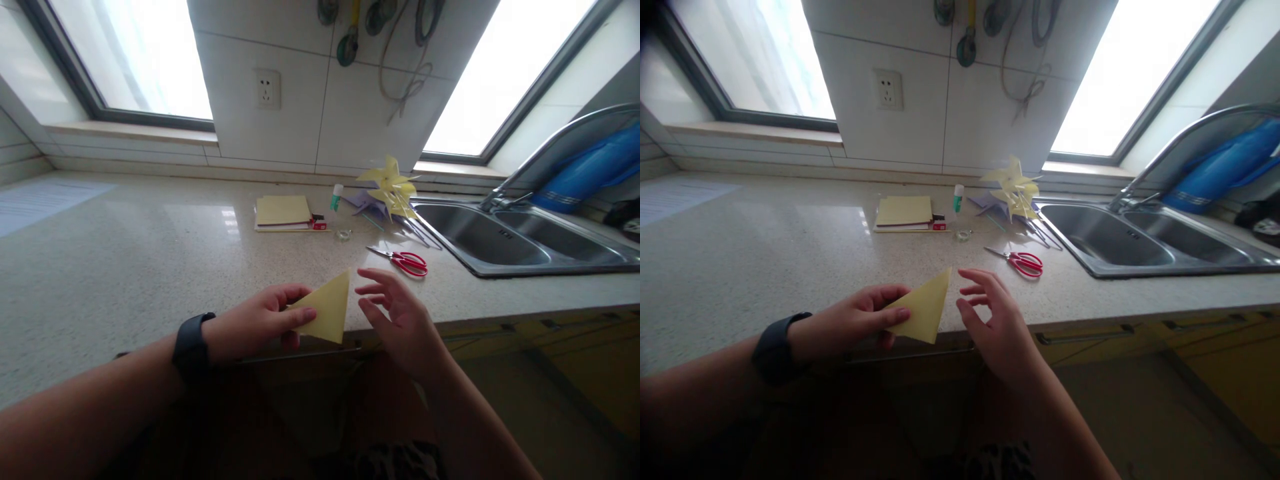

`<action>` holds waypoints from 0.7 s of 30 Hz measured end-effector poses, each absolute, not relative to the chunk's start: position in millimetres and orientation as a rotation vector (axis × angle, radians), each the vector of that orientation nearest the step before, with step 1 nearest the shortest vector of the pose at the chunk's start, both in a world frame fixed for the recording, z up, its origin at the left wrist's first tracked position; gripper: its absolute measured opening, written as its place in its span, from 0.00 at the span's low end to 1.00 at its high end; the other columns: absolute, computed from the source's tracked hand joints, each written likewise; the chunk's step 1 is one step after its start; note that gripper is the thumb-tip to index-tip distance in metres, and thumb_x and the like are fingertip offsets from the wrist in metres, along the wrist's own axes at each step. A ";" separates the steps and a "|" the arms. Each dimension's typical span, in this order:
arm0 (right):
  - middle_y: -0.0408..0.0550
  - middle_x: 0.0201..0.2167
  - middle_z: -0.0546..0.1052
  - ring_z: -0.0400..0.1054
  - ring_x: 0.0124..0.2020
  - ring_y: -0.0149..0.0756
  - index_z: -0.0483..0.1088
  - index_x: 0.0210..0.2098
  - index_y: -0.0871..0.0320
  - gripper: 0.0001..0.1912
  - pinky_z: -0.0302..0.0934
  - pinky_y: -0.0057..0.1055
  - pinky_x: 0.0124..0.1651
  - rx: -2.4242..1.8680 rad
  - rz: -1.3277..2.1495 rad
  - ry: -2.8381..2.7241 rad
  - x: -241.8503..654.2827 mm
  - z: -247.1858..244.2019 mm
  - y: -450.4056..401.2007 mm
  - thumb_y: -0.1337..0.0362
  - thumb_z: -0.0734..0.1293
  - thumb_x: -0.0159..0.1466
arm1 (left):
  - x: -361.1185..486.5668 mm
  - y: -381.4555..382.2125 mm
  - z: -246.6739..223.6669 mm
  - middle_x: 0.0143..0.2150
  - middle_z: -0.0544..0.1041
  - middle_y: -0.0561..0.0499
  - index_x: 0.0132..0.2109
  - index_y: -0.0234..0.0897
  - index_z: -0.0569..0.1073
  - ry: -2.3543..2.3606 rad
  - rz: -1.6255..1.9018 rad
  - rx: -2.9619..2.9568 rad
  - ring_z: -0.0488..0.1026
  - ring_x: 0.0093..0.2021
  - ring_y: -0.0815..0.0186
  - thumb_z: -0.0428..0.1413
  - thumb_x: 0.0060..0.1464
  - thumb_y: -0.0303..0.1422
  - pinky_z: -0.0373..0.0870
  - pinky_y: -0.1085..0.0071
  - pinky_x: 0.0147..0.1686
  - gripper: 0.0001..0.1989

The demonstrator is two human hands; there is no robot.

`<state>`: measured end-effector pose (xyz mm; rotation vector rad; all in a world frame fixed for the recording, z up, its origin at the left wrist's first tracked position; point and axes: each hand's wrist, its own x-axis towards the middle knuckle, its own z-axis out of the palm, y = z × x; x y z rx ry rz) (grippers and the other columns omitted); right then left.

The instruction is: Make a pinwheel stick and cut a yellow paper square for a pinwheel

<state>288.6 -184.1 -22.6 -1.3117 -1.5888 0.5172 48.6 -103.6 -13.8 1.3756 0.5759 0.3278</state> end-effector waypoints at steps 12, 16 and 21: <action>0.45 0.34 0.80 0.74 0.32 0.30 0.63 0.59 0.54 0.20 0.69 0.30 0.38 -1.170 1.062 -1.364 273.1 -1.3 -195.8 0.57 0.64 0.70 | 48.8 -109.7 -19.0 0.40 0.67 0.52 0.54 0.42 0.74 0.675 0.598 1.973 0.66 0.37 0.67 0.54 0.63 0.35 0.67 0.68 0.39 0.14; 0.44 0.32 0.79 0.75 0.33 0.31 0.71 0.49 0.55 0.12 0.71 0.29 0.37 -1.167 0.997 -1.416 271.0 0.0 -192.7 0.57 0.66 0.68 | 47.5 -109.1 -20.3 0.43 0.66 0.50 0.55 0.42 0.73 0.694 0.636 1.987 0.66 0.41 0.65 0.55 0.62 0.34 0.66 0.65 0.44 0.14; 0.45 0.32 0.79 0.77 0.33 0.33 0.72 0.46 0.55 0.10 0.72 0.31 0.36 -1.221 0.909 -1.400 273.0 -11.3 -189.6 0.60 0.66 0.67 | 48.5 -111.0 -16.5 0.48 0.66 0.47 0.56 0.43 0.71 0.774 0.647 1.861 0.67 0.46 0.60 0.62 0.57 0.42 0.70 0.62 0.46 0.22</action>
